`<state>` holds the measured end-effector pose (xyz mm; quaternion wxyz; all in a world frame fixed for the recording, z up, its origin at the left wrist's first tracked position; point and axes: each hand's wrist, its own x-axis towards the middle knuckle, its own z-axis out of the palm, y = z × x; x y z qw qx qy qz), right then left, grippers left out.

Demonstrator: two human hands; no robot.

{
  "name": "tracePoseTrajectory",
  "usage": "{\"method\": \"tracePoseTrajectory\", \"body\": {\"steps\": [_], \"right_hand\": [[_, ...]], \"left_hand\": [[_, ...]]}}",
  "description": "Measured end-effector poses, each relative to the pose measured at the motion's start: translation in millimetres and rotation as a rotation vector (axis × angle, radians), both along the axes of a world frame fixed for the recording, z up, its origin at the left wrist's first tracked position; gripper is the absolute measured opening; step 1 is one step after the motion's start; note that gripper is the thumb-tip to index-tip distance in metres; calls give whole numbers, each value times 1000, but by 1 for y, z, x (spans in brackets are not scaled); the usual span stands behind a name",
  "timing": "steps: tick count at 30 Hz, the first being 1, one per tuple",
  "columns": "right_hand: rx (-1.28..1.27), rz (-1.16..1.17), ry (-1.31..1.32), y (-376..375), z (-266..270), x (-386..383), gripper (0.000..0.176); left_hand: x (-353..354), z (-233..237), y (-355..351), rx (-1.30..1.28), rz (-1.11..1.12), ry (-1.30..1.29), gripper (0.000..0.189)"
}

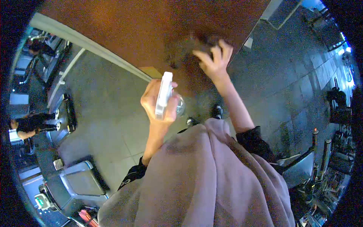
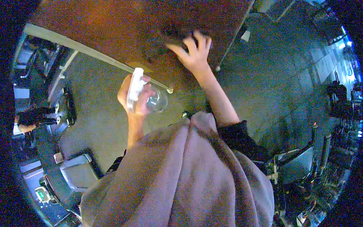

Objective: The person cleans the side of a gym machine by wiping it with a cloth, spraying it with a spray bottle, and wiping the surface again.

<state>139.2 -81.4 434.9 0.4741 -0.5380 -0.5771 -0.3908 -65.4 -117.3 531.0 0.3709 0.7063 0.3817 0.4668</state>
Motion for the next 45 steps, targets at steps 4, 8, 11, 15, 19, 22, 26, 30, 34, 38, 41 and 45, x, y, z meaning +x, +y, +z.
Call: {"method": "tracePoseTrajectory", "body": {"steps": [4,8,11,15,19,22,26,30,34,38,41,45], "right_hand": [[-224,20,453,-35,-67,31,44],[-95,-72,818,-44,-103,96,42],[-146,-115,815,-61,-113,131,42],[-75,-2,927,-63,-117,144,42],[-76,19,845,-48,-54,134,44],[-43,83,762,-39,-3,142,49],[53,210,722,-32,20,151,41],[-18,163,566,-30,30,155,46],[140,163,439,-17,55,152,43],[134,232,241,0,128,112,43],[114,204,175,2,139,73,37],[-19,316,15,-4,113,24,35]], "left_hand": [[34,-5,1,49,-32,-37,21],[61,-9,6,177,-78,81,17],[82,-17,6,78,-10,128,16],[86,-31,13,15,93,112,15],[79,-29,10,51,260,94,17],[69,-39,7,121,332,182,25],[71,-35,6,111,417,78,24],[77,-21,-3,59,537,61,23],[89,-17,-21,111,554,128,19],[96,-32,-40,-8,565,116,19],[98,-29,-54,-54,542,103,17],[94,-27,-68,-138,571,132,16]]}}
